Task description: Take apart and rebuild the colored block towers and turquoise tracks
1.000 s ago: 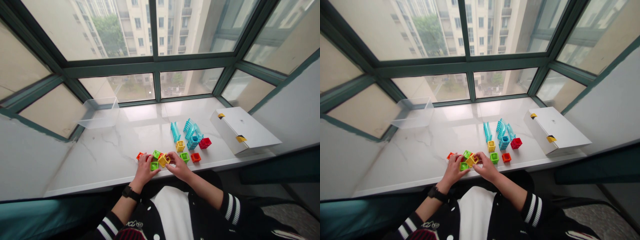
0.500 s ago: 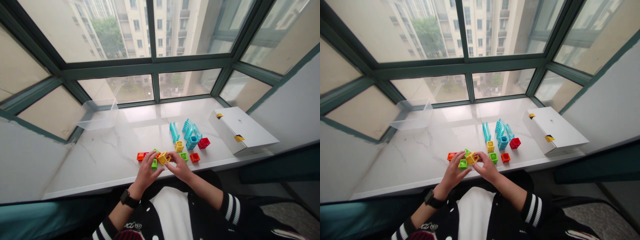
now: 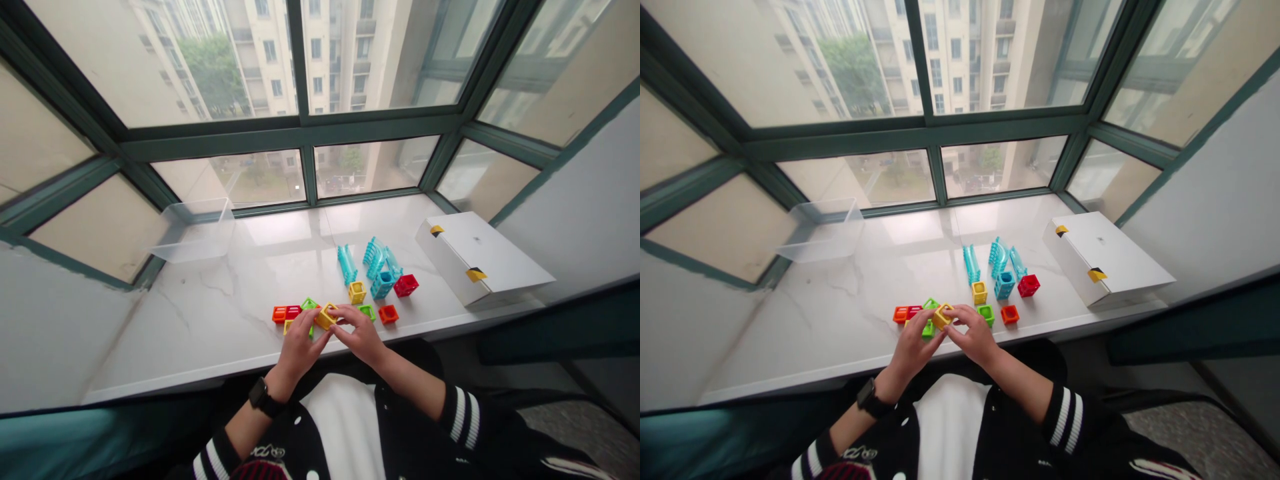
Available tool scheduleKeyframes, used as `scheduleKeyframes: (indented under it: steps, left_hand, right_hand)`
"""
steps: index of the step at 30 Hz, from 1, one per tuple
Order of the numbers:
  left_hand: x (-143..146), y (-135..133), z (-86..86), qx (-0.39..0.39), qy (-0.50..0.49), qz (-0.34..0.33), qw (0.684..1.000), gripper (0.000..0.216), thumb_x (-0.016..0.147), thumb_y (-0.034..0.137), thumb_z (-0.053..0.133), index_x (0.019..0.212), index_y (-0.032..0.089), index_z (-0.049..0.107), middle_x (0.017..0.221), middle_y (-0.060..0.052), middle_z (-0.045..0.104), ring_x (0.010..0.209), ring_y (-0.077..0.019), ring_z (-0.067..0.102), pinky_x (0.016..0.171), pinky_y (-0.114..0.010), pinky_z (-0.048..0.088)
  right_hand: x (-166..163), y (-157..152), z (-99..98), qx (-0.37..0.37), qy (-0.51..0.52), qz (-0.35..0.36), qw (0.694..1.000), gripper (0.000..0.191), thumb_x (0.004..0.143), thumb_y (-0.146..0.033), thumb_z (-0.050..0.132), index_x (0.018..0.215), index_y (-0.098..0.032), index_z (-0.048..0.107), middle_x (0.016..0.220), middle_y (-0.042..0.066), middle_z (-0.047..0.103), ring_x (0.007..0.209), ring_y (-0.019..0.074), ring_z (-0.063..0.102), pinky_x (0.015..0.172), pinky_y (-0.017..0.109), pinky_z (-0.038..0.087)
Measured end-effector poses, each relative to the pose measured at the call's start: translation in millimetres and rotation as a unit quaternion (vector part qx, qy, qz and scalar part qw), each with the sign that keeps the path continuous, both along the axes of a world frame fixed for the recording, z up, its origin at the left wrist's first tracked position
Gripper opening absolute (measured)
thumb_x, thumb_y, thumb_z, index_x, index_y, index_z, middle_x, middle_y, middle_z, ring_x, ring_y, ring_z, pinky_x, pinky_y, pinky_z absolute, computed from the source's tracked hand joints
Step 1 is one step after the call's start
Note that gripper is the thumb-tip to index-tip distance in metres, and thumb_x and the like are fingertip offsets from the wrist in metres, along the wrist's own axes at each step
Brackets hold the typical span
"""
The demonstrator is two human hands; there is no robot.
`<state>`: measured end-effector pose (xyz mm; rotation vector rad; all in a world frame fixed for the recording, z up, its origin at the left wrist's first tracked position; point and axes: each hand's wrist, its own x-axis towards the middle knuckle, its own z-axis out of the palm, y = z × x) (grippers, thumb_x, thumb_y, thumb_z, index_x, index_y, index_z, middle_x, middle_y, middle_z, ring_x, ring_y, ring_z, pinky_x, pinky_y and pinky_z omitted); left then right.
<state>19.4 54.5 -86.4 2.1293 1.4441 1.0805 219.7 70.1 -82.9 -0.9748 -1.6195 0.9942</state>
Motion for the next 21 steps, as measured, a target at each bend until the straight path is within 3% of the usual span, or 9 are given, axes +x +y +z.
scheduleKeyframes:
  steps: [6, 9, 11, 14, 21]
  left_hand:
    - [11, 14, 3.6, -0.029, 0.010, -0.011, 0.999, 0.043, 0.096, 0.031, 0.068, 0.139, 0.027, 0.059, 0.131, -0.010, 0.066, 0.125, -0.0282, 0.065, 0.108, -0.047, 0.055]
    - [19, 25, 9.7, -0.026, 0.011, -0.031, 0.999, 0.050, 0.095, 0.025, 0.068, 0.144, 0.028, 0.056, 0.129, -0.009, 0.066, 0.119, -0.0259, 0.067, 0.104, -0.043, 0.057]
    - [26, 33, 13.9, -0.013, 0.009, -0.050, 0.999, 0.053, 0.095, 0.024, 0.068, 0.146, 0.027, 0.054, 0.129, -0.009, 0.067, 0.118, -0.0257, 0.067, 0.103, -0.043, 0.058]
    - [37, 47, 19.2, 0.009, 0.003, -0.077, 0.997, 0.053, 0.095, 0.024, 0.069, 0.145, 0.027, 0.055, 0.129, -0.009, 0.070, 0.119, -0.0266, 0.066, 0.104, -0.046, 0.057]
    - [59, 74, 18.8, 0.011, -0.028, -0.105, 0.994, 0.055, 0.095, 0.026, 0.072, 0.147, 0.029, 0.053, 0.137, -0.010, 0.068, 0.126, -0.0265, 0.064, 0.109, -0.048, 0.055]
  right_hand:
    - [4, 3, -1.7, 0.030, -0.051, -0.031, 0.998, 0.039, 0.092, -0.025, 0.071, 0.131, -0.029, 0.069, 0.130, 0.008, 0.068, 0.117, 0.0239, 0.068, 0.090, 0.037, 0.067]
    - [16, 10, 6.9, 0.043, -0.089, -0.052, 0.994, 0.055, 0.091, -0.026, 0.073, 0.144, -0.029, 0.057, 0.137, 0.010, 0.063, 0.120, 0.0253, 0.066, 0.091, 0.039, 0.067]
    - [28, 18, 18.4, 0.066, -0.140, -0.053, 0.987, 0.061, 0.091, -0.027, 0.074, 0.148, -0.029, 0.053, 0.145, 0.012, 0.059, 0.130, 0.0287, 0.062, 0.101, 0.045, 0.063]
    - [50, 34, 38.6, 0.113, -0.228, -0.019, 0.967, 0.051, 0.094, -0.026, 0.072, 0.144, -0.030, 0.060, 0.144, 0.011, 0.061, 0.137, 0.0315, 0.058, 0.118, 0.055, 0.050]
    - [92, 69, 59.3, 0.144, -0.306, 0.029, 0.941, 0.046, 0.097, -0.026, 0.069, 0.143, -0.031, 0.063, 0.134, 0.010, 0.068, 0.126, 0.0295, 0.065, 0.111, 0.051, 0.055]
